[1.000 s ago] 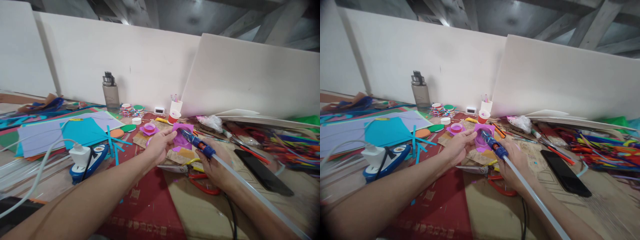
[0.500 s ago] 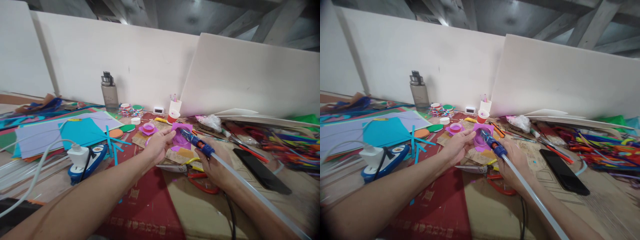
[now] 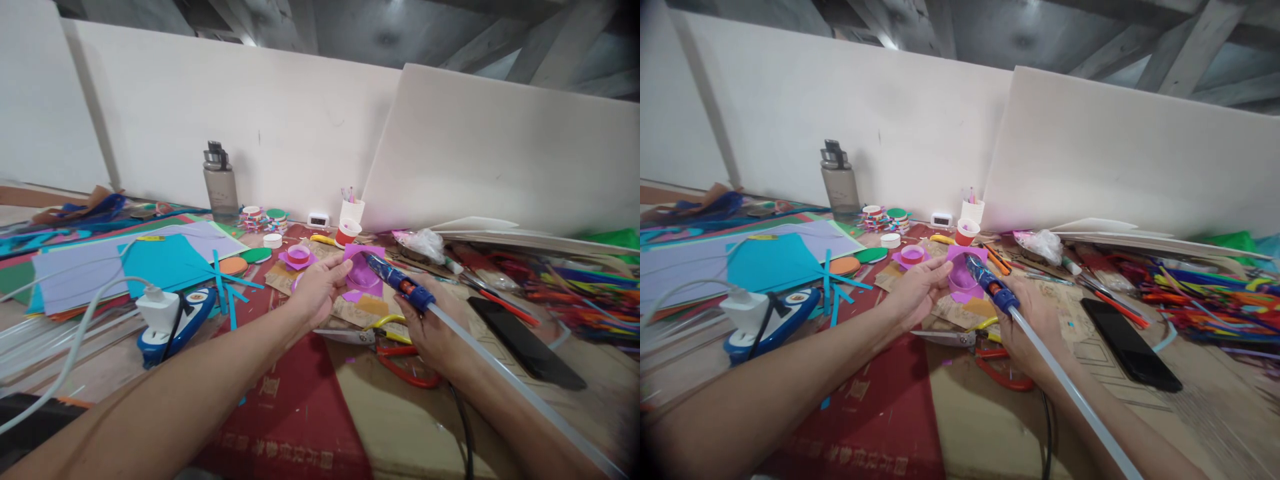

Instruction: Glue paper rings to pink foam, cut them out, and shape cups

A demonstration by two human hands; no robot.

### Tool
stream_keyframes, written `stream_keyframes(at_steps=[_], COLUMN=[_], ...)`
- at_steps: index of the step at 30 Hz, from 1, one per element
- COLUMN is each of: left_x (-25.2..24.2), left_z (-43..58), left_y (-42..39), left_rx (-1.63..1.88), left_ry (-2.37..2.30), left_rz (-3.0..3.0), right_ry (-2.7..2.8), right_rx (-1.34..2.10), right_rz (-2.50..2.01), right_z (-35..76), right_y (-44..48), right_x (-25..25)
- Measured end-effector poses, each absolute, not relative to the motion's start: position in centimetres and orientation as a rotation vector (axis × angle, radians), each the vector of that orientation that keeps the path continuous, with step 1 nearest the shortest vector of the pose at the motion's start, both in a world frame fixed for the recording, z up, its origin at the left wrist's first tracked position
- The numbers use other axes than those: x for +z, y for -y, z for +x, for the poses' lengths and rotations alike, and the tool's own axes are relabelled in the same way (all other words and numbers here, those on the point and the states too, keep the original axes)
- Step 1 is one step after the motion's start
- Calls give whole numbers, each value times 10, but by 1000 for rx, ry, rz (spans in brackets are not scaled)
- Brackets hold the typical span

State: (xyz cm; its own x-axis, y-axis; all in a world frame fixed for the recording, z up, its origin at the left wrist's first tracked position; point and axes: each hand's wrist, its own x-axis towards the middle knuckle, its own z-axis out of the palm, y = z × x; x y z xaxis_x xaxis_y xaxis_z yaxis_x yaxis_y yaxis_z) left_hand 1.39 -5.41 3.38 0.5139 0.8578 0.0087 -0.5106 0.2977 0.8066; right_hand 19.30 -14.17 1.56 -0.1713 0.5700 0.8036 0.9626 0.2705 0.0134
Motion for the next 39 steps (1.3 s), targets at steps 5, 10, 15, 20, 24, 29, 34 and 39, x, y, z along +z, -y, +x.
stream_keyframes(at_steps=[5, 10, 15, 20, 24, 29, 34, 39], left_x=[31, 29, 28, 28, 28, 27, 26, 24], left_z=[14, 15, 15, 15, 14, 14, 16, 16], left_y=[53, 52, 52, 52, 51, 52, 52, 51], left_rx=[948, 936, 954, 976, 980, 1014, 1086, 1078], left_ry=[-459, -409, -449, -466, -447, -406, -425, -436], left_rz=[883, 895, 906, 925, 913, 925, 982, 1051], right_ry=[1897, 1921, 1903, 1865, 1840, 1847, 1851, 1871], right_rx=[-702, -693, -691, -724, -738, -745, -727, -774], right_rz=[-1384, -1369, -1372, -1375, -1395, -1390, -1379, -1342], right_z=[193, 194, 194, 193, 192, 192, 192, 192], right_y=[142, 142, 142, 142, 143, 144, 144, 144], right_x=[13, 8, 12, 15, 16, 18, 18, 16])
